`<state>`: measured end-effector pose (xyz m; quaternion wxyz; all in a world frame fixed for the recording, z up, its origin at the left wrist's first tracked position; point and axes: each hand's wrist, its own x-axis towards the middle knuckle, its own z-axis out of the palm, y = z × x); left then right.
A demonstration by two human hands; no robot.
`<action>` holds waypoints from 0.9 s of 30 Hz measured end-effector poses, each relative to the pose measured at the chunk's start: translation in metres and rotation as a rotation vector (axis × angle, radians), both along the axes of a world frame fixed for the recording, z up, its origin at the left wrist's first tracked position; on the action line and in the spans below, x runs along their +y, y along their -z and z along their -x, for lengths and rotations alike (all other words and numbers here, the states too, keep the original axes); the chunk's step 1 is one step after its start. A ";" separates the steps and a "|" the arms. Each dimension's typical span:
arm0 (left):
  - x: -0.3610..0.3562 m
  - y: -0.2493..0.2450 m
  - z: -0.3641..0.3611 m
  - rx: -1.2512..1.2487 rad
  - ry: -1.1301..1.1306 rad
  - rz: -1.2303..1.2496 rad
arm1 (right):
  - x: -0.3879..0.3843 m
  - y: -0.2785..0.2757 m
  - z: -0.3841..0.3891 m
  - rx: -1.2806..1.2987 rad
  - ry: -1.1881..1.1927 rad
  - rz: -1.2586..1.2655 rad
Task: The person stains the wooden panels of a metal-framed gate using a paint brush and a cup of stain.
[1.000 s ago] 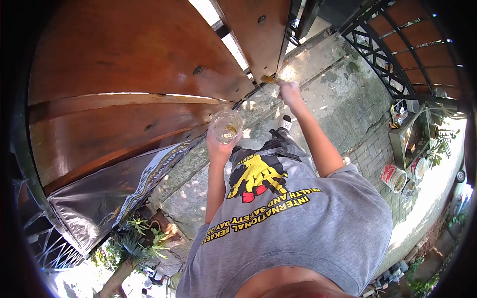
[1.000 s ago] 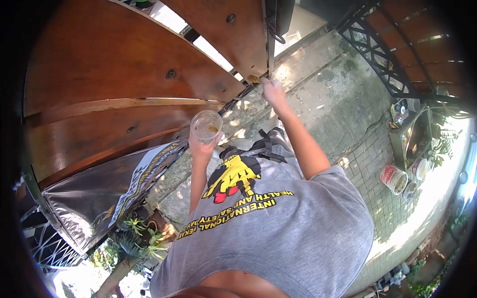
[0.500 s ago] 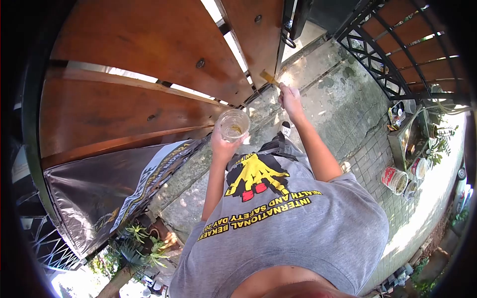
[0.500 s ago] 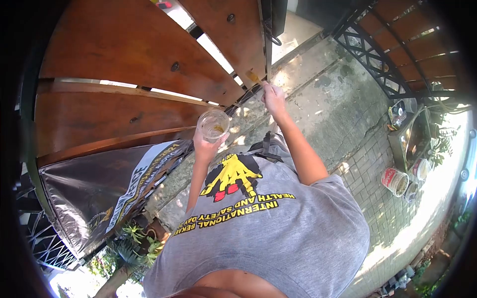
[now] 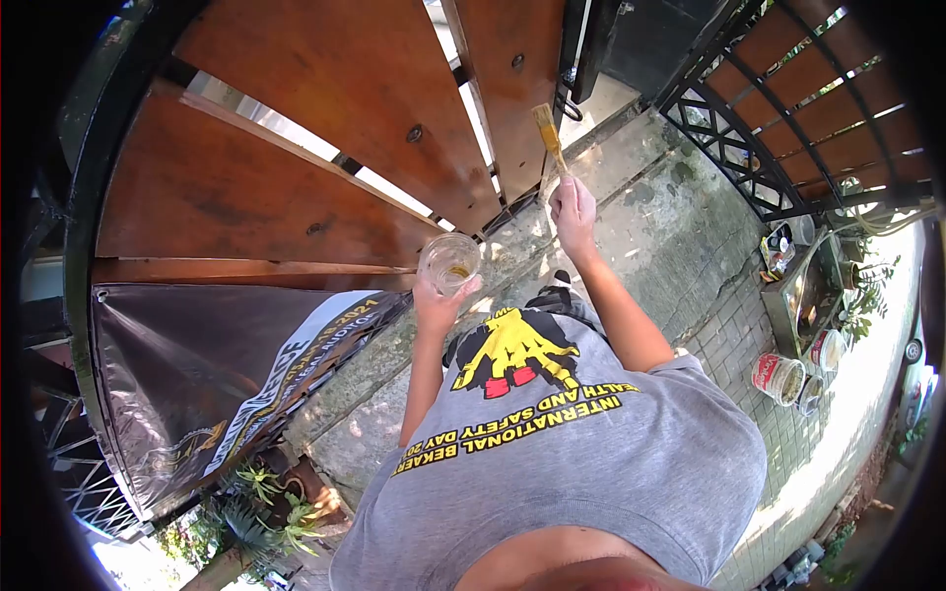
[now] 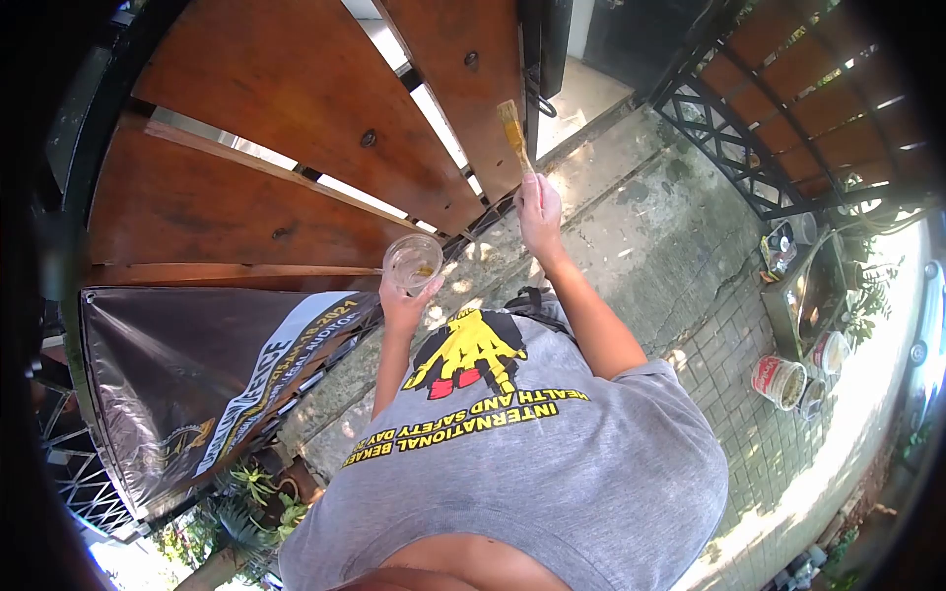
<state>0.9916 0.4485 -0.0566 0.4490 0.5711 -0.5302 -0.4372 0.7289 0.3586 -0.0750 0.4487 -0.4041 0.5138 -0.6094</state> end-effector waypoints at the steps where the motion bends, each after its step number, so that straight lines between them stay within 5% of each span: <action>1: -0.003 -0.001 0.004 -0.031 0.023 0.018 | -0.005 0.008 0.000 0.018 0.023 -0.013; 6: -0.008 -0.001 0.017 -0.093 0.085 0.088 | -0.013 0.056 -0.011 0.495 -0.179 -0.164; 13: -0.008 -0.001 0.011 -0.083 0.137 0.056 | -0.001 0.103 -0.009 0.808 -0.350 -0.157; 19: -0.012 -0.005 0.005 -0.151 0.090 0.051 | 0.003 0.025 -0.009 0.399 0.139 0.064; 27: -0.022 -0.016 0.008 -0.347 -0.019 0.195 | 0.046 -0.087 0.011 0.205 -0.203 0.315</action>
